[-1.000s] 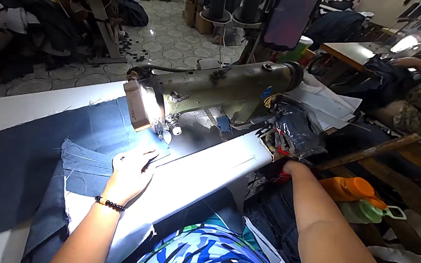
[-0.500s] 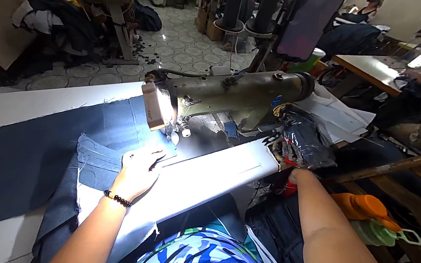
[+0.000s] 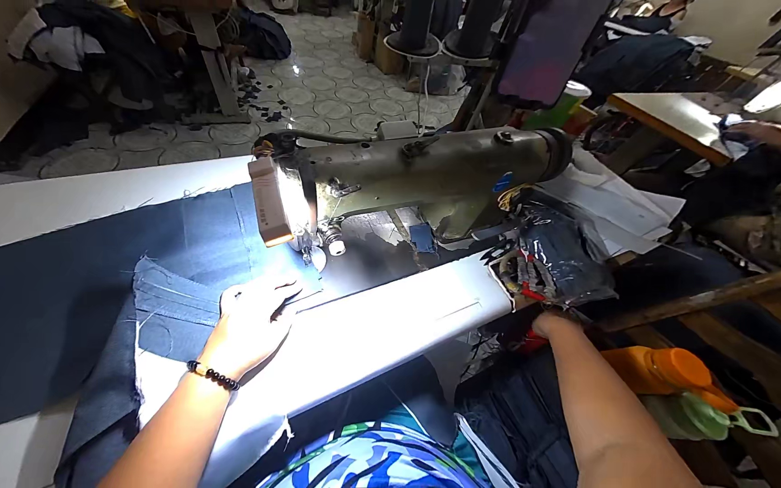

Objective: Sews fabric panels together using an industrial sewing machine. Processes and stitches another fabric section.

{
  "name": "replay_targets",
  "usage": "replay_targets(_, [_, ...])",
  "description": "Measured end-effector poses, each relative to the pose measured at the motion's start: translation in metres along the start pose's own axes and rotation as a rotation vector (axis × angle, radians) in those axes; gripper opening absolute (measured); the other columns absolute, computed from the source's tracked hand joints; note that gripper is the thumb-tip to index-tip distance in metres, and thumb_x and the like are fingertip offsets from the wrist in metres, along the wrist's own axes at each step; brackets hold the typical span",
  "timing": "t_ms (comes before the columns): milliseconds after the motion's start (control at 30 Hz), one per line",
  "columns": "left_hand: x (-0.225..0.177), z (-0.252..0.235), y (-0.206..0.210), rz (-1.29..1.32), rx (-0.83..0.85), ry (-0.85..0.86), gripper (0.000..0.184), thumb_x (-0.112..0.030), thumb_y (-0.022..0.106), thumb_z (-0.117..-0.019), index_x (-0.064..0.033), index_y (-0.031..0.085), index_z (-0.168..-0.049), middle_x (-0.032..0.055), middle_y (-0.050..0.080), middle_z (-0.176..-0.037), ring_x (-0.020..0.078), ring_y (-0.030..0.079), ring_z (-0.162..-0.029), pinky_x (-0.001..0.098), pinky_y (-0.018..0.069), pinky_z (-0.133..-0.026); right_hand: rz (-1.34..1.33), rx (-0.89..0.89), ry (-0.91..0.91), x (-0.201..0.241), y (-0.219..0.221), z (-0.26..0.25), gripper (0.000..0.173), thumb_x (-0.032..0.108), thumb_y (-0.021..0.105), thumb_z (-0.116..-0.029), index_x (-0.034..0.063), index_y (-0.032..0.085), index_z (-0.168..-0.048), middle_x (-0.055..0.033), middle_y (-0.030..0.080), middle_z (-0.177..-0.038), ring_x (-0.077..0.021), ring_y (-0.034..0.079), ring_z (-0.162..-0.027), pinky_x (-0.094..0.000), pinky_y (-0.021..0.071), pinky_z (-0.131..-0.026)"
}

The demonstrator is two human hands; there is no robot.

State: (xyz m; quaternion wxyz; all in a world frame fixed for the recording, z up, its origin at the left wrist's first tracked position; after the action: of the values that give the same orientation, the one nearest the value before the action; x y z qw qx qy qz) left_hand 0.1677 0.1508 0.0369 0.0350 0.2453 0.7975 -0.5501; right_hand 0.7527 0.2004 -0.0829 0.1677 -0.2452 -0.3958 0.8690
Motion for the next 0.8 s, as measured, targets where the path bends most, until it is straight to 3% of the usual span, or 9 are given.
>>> replay_targets(100, [-0.001, -0.001, 0.0, 0.0, 0.0, -0.009, 0.041, -0.034, 0.047, -0.0965, -0.0208, 0.075, -0.123, -0.0025, 0.067, -0.138, 0.0229, 0.058, -0.132, 0.0582, 0.0358, -0.107, -0.126, -0.03, 0.021, -0.007, -0.003, 0.011, 0.055, 0.016, 0.068, -0.0951, -0.0129, 0.051, -0.139, -0.0315, 0.051, -0.146, -0.0426, 0.049, -0.139, -0.0573, 0.0414, -0.112])
replay_targets(200, [0.0, 0.0, 0.001, -0.002, -0.007, 0.005, 0.041, -0.035, 0.047, -0.0965, -0.0217, 0.074, -0.124, -0.0036, 0.066, -0.138, 0.0225, 0.058, -0.132, 0.0591, 0.0354, -0.107, 0.052, 0.015, -0.048, -0.004, 0.0, 0.006, 0.056, 0.02, 0.068, -0.0949, -0.0118, 0.053, -0.139, -0.0308, 0.05, -0.148, -0.0429, 0.045, -0.143, -0.0614, 0.0359, -0.114])
replay_targets(300, [-0.002, -0.001, 0.0, -0.001, -0.022, 0.018, 0.041, -0.034, 0.046, -0.0964, -0.0219, 0.074, -0.124, -0.0039, 0.067, -0.138, 0.0223, 0.058, -0.132, 0.059, 0.0364, -0.106, 0.138, 0.09, -0.083, 0.008, -0.006, 0.026, 0.056, 0.022, 0.058, -0.1022, -0.0133, 0.047, -0.144, -0.032, 0.045, -0.152, -0.0426, 0.039, -0.147, -0.0594, 0.0296, -0.118])
replay_targets(367, [-0.002, 0.0, 0.001, -0.002, -0.019, 0.02, 0.041, -0.034, 0.046, -0.0969, -0.0211, 0.074, -0.124, -0.003, 0.067, -0.138, 0.0233, 0.058, -0.132, 0.0598, 0.0362, -0.107, 0.16, 0.113, -0.064, 0.012, -0.01, 0.029, 0.054, 0.022, 0.054, -0.1037, -0.0128, 0.047, -0.144, -0.0308, 0.045, -0.152, -0.0408, 0.04, -0.147, -0.0578, 0.0307, -0.118])
replay_targets(800, [0.0, 0.0, 0.003, 0.009, -0.002, 0.013, 0.042, -0.036, 0.046, -0.0973, -0.0209, 0.074, -0.125, -0.0025, 0.066, -0.139, 0.0234, 0.058, -0.132, 0.0596, 0.037, -0.106, 0.294, 0.176, -0.063, 0.009, -0.007, 0.022, 0.053, 0.025, 0.058, -0.1003, -0.0129, 0.053, -0.137, -0.0306, 0.051, -0.146, -0.0397, 0.046, -0.142, -0.0579, 0.036, -0.113])
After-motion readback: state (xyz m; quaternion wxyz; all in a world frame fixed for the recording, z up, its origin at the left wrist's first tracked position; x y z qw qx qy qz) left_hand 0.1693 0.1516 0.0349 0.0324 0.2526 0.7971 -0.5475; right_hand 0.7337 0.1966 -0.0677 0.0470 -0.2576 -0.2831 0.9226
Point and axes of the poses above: each hand's wrist, its own z-axis away from the middle knuckle, its own y-axis out of the palm, x = y × z, the point moved 9 cm from there along -z, towards the middle knuckle
